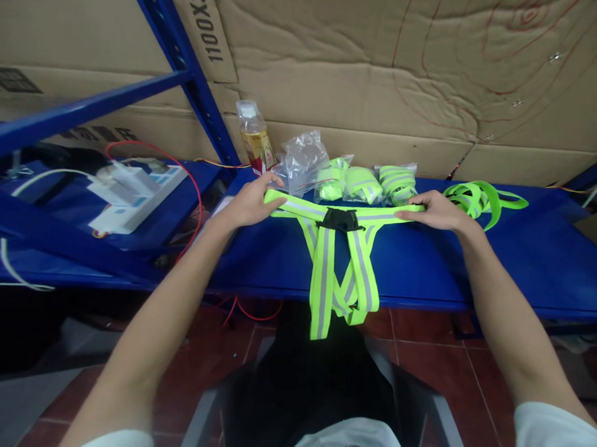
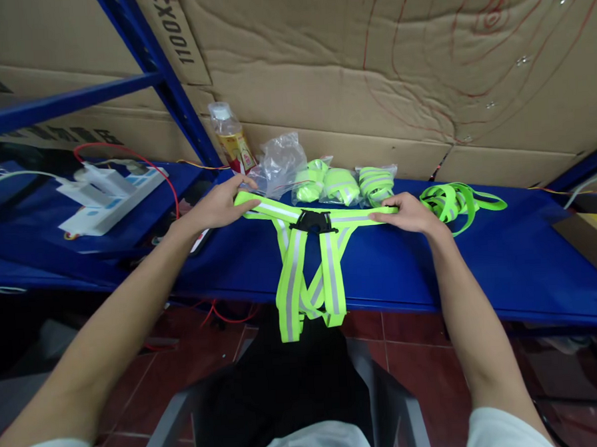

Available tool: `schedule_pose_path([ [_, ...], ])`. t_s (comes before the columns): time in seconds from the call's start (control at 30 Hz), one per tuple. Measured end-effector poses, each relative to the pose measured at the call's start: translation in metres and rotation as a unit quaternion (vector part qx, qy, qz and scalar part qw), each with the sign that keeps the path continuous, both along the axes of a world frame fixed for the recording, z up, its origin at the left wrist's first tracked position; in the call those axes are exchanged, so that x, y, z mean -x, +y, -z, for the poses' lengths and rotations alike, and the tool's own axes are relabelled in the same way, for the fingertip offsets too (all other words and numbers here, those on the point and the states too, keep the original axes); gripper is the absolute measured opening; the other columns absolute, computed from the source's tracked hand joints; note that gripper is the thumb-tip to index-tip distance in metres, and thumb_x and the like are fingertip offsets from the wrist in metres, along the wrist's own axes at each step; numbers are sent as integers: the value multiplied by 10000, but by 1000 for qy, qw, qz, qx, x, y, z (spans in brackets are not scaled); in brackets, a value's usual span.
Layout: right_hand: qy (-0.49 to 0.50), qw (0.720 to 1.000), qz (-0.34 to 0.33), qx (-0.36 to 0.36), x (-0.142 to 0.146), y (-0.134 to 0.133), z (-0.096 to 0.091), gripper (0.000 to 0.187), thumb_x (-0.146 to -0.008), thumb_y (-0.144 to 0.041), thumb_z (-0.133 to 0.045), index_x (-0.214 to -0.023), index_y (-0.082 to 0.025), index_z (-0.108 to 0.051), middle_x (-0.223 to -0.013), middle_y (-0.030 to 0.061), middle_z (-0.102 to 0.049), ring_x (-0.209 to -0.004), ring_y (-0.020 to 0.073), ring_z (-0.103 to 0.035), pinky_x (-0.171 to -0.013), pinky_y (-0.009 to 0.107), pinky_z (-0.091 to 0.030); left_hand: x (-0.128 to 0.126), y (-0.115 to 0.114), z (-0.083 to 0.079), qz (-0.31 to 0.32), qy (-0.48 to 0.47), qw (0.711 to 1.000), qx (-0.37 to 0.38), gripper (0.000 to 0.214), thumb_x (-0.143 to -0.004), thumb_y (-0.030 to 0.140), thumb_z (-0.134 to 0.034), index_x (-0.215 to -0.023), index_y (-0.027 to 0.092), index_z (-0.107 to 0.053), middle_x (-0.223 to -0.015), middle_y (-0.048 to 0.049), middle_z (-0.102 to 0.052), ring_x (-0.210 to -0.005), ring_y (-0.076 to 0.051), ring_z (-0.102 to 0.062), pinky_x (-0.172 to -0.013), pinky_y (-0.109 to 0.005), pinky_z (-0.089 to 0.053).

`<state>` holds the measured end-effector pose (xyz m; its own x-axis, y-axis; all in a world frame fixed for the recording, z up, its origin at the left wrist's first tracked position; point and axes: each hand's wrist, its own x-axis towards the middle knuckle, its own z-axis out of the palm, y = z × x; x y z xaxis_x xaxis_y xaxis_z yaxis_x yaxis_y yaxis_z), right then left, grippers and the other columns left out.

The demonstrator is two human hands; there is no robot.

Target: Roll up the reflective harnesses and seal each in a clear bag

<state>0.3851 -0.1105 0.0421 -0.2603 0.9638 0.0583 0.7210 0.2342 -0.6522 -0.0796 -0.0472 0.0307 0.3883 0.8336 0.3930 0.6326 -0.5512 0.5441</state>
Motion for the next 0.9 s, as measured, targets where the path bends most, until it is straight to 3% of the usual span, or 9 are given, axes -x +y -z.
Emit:
schedule_pose_path([
  [0.07,8,999,4,37,-2,0,0,536,-753,-667,-888,-610,-218,-634,-521,-53,-465,-481,95,-369,-453,279,-247,1,0,1,8,14,1000,11,378,-842,454,-721,-1144,227,-735,-926,-33,-748,-760,-204,-628,-744,-300,-439],
  [0.17,96,991,-30,85,-2,-2,-2,453,-758,-612,-909,-684,-216,-703,-587,-15,-617,-469,107,-488,-430,275,-356,5,-3,0,24,30,999,18,335,-868,513,-688,-1014,223,-773,-963,-69,-785,-818,-233,-668,-771,-311,-459],
  [0.23,194,978,-25,67,2,-4,-4,450,-710,-565,-958,-677,-219,-672,-622,-4,-655,-482,113,-532,-426,270,-409,9,-6,-2,22,23,999,16,377,-891,566,-656,-984,216,-758,-917,-69,-770,-806,-233,-657,-745,-306,-452],
  [0.33,280,959,49,12,9,-5,-4,530,-589,-483,-1042,-659,-227,-584,-562,-39,-592,-445,96,-497,-374,238,-367,13,-12,-7,-7,6,1000,5,446,-938,609,-582,-1024,196,-723,-925,-75,-749,-819,-230,-646,-733,-302,-453],
  [0.47,240,963,116,24,17,-3,0,561,-538,-464,-1072,-751,-223,-612,-513,-62,-557,-398,69,-434,-342,201,-294,15,-15,-11,-37,81,996,-21,427,-957,572,-555,-1007,180,-715,-911,-82,-735,-814,-237,-634,-751,-323,-450],
  [0.7,226,967,99,60,19,0,7,585,-567,-513,-1053,-932,-183,-736,-568,25,-682,-447,126,-568,-352,215,-406,18,-14,-12,-109,107,987,-45,406,-940,578,-585,-957,196,-722,-889,-82,-730,-777,-241,-620,-741,-336,-414],
  [0.9,183,978,42,93,26,1,13,525,-725,-501,-970,-1096,-190,-767,-642,59,-752,-481,183,-676,-349,224,-451,28,-12,-10,-112,116,987,-30,477,-907,681,-631,-858,208,-661,-842,-71,-675,-808,-249,-615,-791,-354,-461],
])
